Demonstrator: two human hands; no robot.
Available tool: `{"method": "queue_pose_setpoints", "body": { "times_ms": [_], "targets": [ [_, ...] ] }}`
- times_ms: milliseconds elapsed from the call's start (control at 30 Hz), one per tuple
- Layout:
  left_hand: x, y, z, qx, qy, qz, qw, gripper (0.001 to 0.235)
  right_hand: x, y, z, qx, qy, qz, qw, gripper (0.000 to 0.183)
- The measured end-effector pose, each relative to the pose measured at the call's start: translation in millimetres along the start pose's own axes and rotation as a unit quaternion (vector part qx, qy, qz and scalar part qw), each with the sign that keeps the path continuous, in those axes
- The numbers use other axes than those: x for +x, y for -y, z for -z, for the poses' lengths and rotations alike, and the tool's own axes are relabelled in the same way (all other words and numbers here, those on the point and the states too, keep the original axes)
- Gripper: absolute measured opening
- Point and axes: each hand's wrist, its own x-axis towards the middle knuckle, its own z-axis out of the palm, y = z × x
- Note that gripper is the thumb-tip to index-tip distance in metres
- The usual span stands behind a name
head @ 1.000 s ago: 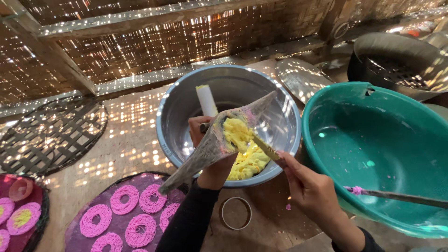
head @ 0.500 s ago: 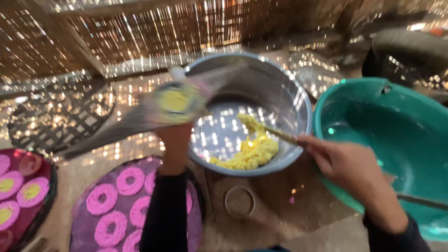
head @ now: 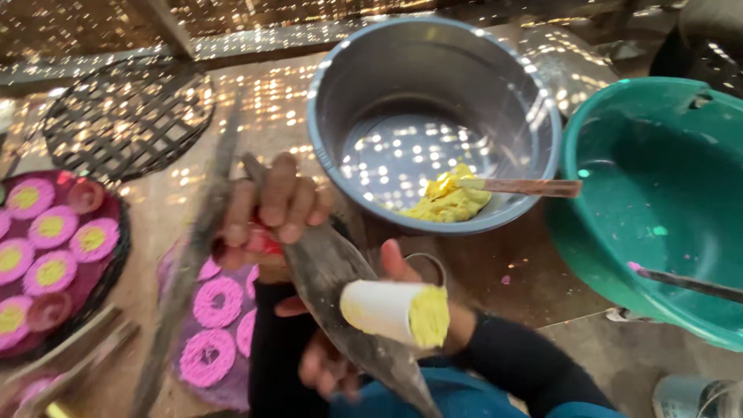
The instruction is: The person uses a wooden tool to extrude pink dough into circular shapes on a purple mat, then fills the centers with yellow dough using a similar tool. The person repeats this process to create multiple pink and yellow decorative dough circles.
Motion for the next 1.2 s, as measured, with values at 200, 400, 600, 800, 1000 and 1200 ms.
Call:
{"method": "queue_pose_setpoints", "body": {
  "times_ms": [200,400,600,800,1000,1200],
  "targets": [
    [-92,-76,-5,0.332,-0.442,0.052,0.832,0.039,-26,-17,-24,0.344,-0.049,-0.074,0.935,0.11],
    [-175,-61,-46,0.621,-0.432,0.196,0.624,0.034,-23,-4,-28,-0.223,-0.359,0.121,0.898,0.085],
    [-160,-73,-120,0.759,-0.207,0.236,0.57,0.034,4,-17,-61,-0.57,-0.321,0.065,0.754,0.085],
    [-165,-81,-153,0.834,-0.159,0.203,0.488,0.035,19,-41,-76,-0.73,-0.202,0.031,0.652,0.092],
    [-205,-73,-146,0.738,-0.274,0.19,0.587,0.033,32,-72,-63,-0.657,-0.179,-0.047,0.731,0.103],
    [-204,-141,-95,0.744,-0.168,0.355,0.541,0.045,7,-50,46,-0.224,-0.189,-0.327,0.898,0.122]
  ]
}}
